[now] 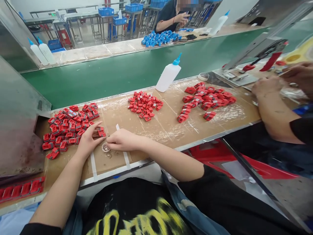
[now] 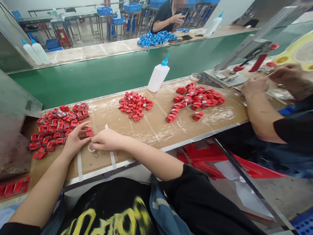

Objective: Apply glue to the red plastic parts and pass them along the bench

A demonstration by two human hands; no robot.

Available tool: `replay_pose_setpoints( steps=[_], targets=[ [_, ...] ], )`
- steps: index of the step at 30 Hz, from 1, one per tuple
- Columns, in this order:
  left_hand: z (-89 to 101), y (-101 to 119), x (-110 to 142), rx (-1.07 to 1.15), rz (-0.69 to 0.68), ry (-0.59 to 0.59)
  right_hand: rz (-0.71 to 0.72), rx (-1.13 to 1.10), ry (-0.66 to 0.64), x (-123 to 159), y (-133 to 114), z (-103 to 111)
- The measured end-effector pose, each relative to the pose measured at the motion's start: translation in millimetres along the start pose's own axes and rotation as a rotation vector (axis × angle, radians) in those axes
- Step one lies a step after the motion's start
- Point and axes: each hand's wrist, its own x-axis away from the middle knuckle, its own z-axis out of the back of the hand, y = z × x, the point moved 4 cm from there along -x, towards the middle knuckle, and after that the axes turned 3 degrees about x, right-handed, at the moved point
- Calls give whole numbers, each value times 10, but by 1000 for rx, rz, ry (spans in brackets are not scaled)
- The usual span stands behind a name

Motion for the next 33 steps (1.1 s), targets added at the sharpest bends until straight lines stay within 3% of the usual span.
replay_pose_setpoints(
  steps=[2,5,7,9,20,27,33],
  targets=[
    [-6,0,-23,-30,-21,-8,-53,-149,97,-43,74,28],
    [-1,-17,-40,-40,-10,-16,-143,-312,366,-117,254,33],
    [4,-33,-44,-42,-4,-20,-186,-317,501,-156,359,-5],
    [5,-44,-46,-48,-8,-25,-198,-291,555,-189,417,-60],
    [2,-54,-44,-46,-11,-46,-205,-250,540,-199,450,-151],
    [0,-38,-46,-55,-6,-28,-228,-86,586,-167,428,-106],
    [-1,-20,-47,-54,-12,-42,-203,-83,533,-193,380,-127]
  ],
)
